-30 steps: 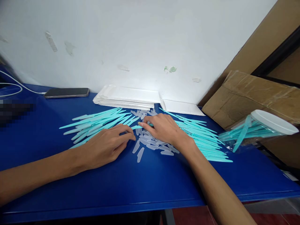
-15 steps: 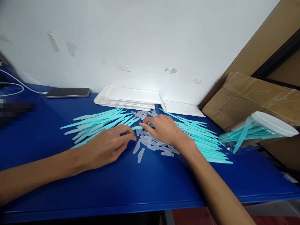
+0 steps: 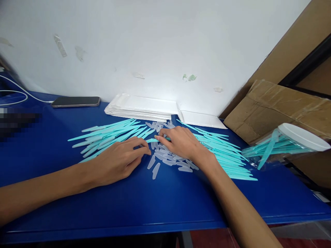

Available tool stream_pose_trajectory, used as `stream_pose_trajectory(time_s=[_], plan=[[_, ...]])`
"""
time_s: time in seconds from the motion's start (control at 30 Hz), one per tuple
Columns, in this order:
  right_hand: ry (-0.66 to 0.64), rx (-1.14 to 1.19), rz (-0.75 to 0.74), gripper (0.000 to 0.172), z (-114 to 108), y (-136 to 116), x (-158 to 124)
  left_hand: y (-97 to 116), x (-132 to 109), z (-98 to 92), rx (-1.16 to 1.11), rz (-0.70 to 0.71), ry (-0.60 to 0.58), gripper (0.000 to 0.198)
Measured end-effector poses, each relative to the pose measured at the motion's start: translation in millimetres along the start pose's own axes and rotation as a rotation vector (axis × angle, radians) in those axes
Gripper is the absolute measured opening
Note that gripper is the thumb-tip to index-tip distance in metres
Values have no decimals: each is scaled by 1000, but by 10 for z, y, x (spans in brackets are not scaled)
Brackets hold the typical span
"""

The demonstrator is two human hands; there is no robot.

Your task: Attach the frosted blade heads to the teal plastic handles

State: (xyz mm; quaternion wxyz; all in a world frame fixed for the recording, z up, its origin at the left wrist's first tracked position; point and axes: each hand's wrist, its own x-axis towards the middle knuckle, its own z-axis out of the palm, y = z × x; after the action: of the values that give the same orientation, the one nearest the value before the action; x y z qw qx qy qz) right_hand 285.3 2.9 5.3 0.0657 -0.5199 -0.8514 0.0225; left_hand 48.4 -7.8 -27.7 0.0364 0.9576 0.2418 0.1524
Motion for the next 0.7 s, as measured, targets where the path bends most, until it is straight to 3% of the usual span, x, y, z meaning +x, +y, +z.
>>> stream_pose_trajectory(time_s=[0.7], plan=[[-30, -10, 1, 42, 19, -3, -6, 6, -6, -18, 48, 18, -12, 26]])
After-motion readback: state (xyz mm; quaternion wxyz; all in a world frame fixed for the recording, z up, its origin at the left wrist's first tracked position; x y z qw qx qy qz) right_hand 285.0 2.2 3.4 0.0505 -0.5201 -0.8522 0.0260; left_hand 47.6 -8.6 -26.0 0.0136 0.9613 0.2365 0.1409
